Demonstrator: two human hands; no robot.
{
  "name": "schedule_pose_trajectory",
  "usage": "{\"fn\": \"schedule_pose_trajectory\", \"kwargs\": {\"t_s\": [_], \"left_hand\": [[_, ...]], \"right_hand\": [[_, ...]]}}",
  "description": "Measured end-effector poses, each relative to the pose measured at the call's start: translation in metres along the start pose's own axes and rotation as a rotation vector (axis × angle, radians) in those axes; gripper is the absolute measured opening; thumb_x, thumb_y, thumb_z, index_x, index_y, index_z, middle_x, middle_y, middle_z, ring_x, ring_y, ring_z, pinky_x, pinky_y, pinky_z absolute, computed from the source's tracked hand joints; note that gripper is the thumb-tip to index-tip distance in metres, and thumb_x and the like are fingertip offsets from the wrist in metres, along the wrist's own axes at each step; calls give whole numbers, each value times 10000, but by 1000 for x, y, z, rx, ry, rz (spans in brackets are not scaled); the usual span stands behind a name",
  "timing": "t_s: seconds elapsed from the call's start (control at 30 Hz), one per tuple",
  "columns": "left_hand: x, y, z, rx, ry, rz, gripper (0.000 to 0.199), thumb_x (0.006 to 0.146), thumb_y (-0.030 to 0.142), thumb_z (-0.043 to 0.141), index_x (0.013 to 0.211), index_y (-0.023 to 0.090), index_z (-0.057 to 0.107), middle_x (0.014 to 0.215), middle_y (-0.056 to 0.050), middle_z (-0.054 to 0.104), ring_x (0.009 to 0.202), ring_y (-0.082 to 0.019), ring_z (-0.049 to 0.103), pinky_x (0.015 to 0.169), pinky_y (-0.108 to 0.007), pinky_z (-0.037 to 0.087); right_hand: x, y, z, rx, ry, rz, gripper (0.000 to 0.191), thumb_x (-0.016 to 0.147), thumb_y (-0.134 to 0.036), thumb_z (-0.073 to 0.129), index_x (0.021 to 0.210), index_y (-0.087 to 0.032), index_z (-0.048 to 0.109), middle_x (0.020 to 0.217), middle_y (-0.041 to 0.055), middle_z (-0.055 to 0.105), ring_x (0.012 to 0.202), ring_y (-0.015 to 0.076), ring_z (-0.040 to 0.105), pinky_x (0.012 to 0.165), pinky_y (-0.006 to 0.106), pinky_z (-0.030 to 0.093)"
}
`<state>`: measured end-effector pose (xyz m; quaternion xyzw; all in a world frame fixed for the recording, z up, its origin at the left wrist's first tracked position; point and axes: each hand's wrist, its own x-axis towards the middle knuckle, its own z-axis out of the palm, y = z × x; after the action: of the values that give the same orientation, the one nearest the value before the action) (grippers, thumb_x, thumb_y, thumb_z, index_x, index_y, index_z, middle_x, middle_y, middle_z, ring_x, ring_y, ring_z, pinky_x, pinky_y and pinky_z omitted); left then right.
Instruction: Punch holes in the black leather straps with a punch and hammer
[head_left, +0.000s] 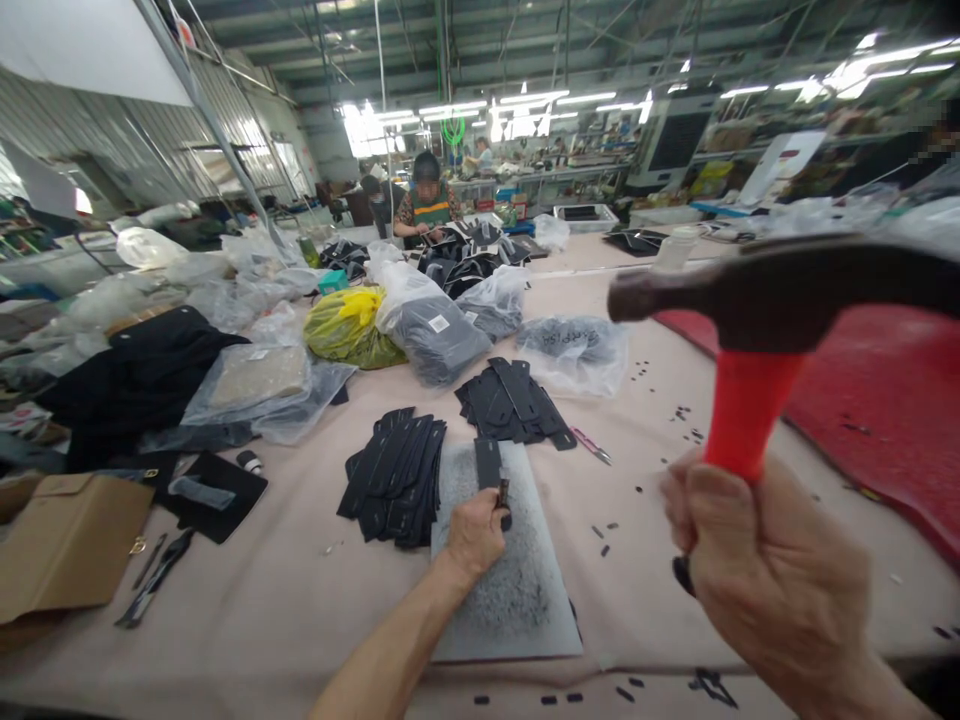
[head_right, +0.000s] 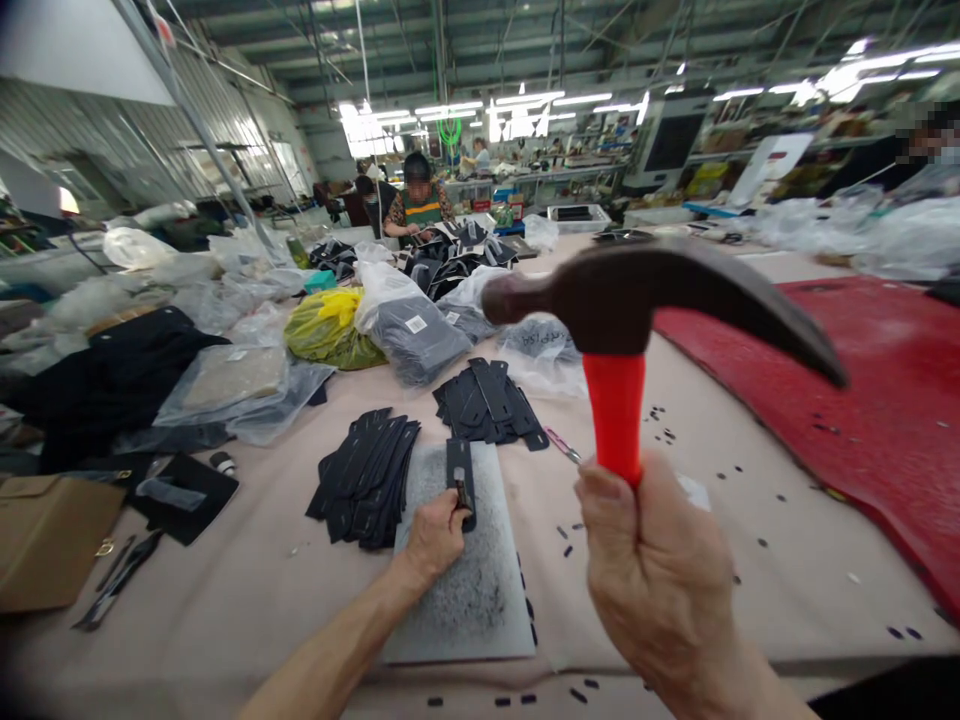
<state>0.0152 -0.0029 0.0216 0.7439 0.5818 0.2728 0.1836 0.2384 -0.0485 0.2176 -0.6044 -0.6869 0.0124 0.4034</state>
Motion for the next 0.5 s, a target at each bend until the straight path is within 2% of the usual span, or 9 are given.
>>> {"fn": "schedule_pose_trajectory", "kwargs": {"t_s": [0.03, 0.13, 0.2, 0.3, 0.4, 0.5], "left_hand": [[0, 1, 0, 2, -8, 0, 133, 839, 128, 525, 901, 202, 616, 812, -46, 715, 769, -204, 683, 677, -284, 484], [1, 3, -2, 12, -20, 11, 133, 837, 130, 525, 908, 204, 610, 811, -43, 712, 764, -206, 680, 670, -286, 483], [1, 3, -1, 14, -12, 15, 126, 840, 134, 522, 903, 205, 605, 800, -40, 707, 755, -203, 676, 669, -285, 484], [0, 1, 0, 1, 13, 14, 124, 845, 129, 511, 893, 199, 601, 789, -42, 703, 750, -198, 672, 675, -283, 487], [0, 0, 1, -4, 12, 13, 132, 845, 119, 504, 896, 187, 605, 808, -54, 710, 764, -207, 679, 680, -288, 489], [0, 0, 0, 15, -13, 4, 121, 845, 128, 515, 895, 182, 611, 809, -62, 715, 771, -216, 684, 678, -292, 490]], "right_hand": [[-5, 2, 5, -2, -45, -13, 341, 978, -446, 343, 758, -227, 483, 524, -11, 496, 420, 130, 436, 452, 275, 281], [-21, 21, 17, -124, -404, -87, 373, 943, -482, 384, 680, -233, 472, 464, -12, 454, 356, 129, 369, 437, 303, 151], [-29, 40, 22, -193, -528, -31, 347, 928, -486, 414, 708, -232, 501, 472, -9, 474, 367, 143, 393, 461, 309, 124], [-44, 73, 32, -120, -582, 124, 348, 933, -476, 401, 713, -225, 502, 517, -7, 519, 442, 159, 475, 478, 290, 208], [-68, 111, 56, -19, -622, 316, 392, 953, -451, 328, 671, -219, 471, 566, -2, 545, 535, 169, 530, 519, 273, 310], [-92, 138, 82, -147, -616, 418, 368, 962, -412, 327, 721, -204, 510, 632, 24, 572, 597, 192, 553, 558, 284, 354]]}}
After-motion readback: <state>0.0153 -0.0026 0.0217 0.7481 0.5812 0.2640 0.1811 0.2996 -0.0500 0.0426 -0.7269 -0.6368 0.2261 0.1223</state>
